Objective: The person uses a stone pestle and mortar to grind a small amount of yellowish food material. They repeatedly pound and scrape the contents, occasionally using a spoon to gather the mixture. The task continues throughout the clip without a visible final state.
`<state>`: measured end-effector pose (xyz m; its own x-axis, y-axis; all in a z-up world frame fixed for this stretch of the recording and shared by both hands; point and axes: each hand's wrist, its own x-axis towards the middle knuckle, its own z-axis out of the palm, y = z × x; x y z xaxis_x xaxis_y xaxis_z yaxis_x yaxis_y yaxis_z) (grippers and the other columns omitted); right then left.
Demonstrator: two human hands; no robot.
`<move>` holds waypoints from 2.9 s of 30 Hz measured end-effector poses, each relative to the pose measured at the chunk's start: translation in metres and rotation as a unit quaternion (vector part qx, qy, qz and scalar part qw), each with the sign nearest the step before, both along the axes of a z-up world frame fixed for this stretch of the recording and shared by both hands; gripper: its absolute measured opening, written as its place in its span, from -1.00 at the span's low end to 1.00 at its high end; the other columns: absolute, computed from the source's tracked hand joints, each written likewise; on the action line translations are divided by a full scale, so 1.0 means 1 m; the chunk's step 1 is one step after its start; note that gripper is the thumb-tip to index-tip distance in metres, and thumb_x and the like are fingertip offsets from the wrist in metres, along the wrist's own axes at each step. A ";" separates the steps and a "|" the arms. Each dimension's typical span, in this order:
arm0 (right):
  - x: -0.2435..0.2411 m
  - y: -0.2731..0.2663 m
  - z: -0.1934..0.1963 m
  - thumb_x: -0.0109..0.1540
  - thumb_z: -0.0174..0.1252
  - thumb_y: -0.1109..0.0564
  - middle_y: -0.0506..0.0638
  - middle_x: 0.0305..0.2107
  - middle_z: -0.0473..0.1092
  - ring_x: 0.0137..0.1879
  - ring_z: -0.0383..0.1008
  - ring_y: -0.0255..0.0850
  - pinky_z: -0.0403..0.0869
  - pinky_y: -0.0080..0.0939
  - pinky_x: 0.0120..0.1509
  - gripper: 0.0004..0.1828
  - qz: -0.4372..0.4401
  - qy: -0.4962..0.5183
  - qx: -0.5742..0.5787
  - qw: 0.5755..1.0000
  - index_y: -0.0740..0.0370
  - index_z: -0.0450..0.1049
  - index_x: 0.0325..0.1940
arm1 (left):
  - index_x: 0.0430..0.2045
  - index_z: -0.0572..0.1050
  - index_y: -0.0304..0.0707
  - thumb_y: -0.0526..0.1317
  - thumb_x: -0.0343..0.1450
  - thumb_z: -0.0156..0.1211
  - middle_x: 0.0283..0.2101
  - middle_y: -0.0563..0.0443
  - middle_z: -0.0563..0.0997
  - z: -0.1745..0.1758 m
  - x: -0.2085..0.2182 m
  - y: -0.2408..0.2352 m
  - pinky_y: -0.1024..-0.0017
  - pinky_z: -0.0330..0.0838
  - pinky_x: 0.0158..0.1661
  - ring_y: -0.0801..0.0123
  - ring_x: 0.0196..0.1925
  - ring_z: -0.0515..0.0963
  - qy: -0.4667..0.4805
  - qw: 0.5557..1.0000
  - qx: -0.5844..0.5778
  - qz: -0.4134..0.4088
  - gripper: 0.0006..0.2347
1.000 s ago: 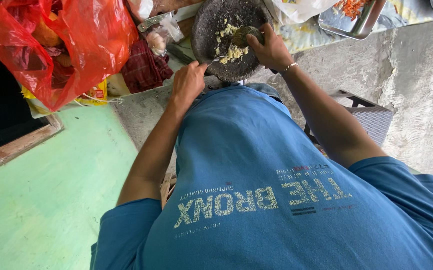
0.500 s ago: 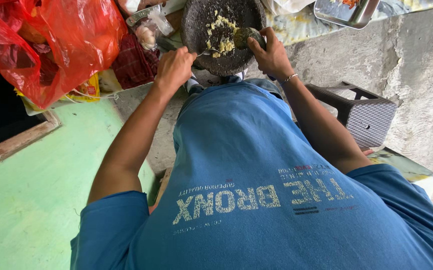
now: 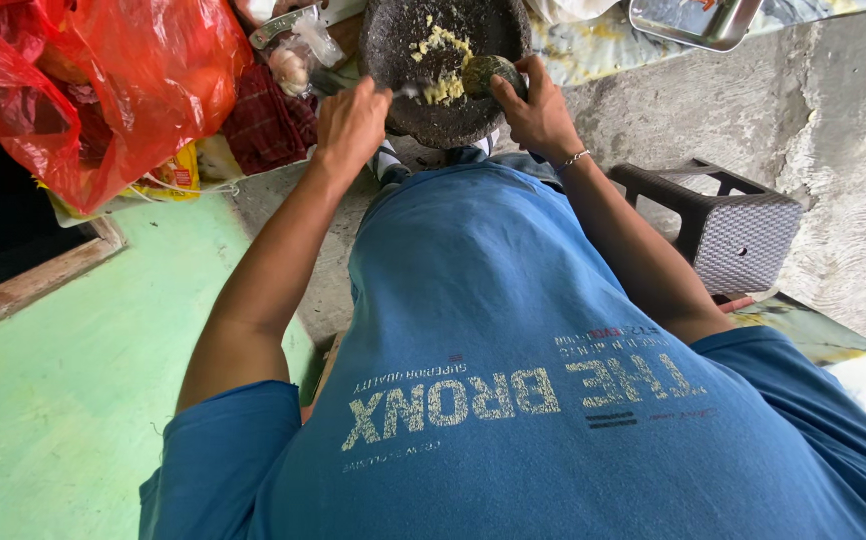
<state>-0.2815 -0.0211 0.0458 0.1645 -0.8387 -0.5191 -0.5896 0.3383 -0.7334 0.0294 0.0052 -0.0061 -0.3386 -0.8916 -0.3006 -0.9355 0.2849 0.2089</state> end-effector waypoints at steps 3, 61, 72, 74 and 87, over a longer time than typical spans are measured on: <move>0.001 0.002 -0.003 0.42 0.10 -0.25 0.11 -0.51 0.45 -0.55 0.44 -0.25 0.42 -0.16 -0.48 -0.41 -0.006 -0.013 -0.018 1.000 0.34 0.23 0.14 | 0.11 0.55 -0.41 -0.41 0.55 0.04 -0.20 -0.29 0.60 -0.007 -0.003 -0.011 0.51 0.47 -0.65 0.38 -0.51 0.56 0.004 0.998 -0.064 0.026 -0.74; 0.013 0.010 0.052 0.37 0.37 -0.10 0.21 -0.21 0.60 -0.22 0.68 0.00 0.65 -0.07 -0.12 -0.37 0.109 -0.009 -0.299 0.948 0.25 0.21 0.28 | 0.12 0.47 -0.56 -0.53 0.49 0.08 -0.24 -0.30 0.68 0.020 -0.028 0.036 0.37 0.68 -0.37 0.14 -0.31 0.73 0.344 0.928 -0.089 0.108 -0.72; 0.015 0.020 0.060 0.27 0.46 -0.19 0.09 -0.18 0.59 -0.31 0.64 -0.10 0.55 -0.13 -0.31 -0.33 0.175 0.113 -0.344 0.916 0.14 0.34 0.28 | 0.13 0.46 -0.47 -0.47 0.53 0.08 -0.12 -0.34 0.68 0.017 -0.015 0.028 0.38 0.70 -0.29 0.11 -0.20 0.74 0.301 0.937 -0.119 0.135 -0.73; 0.017 0.021 0.060 0.25 0.47 -0.18 0.06 -0.16 0.59 -0.28 0.63 -0.13 0.55 -0.17 -0.27 -0.34 0.176 0.108 -0.390 0.898 0.13 0.36 0.27 | 0.14 0.46 -0.48 -0.49 0.56 0.04 -0.19 -0.34 0.69 0.023 -0.020 0.032 0.38 0.68 -0.40 0.10 -0.29 0.74 0.351 0.923 -0.055 0.150 -0.75; 0.009 0.028 0.061 0.16 0.53 -0.10 -0.04 -0.23 0.54 -0.22 0.58 -0.17 0.55 -0.15 -0.15 -0.33 0.203 0.127 -0.444 0.863 0.10 0.34 0.20 | 0.09 0.46 -0.52 -0.46 0.54 0.06 -0.09 -0.38 0.68 0.029 -0.020 0.025 0.27 0.72 -0.17 0.00 -0.11 0.75 0.305 0.936 -0.132 0.120 -0.77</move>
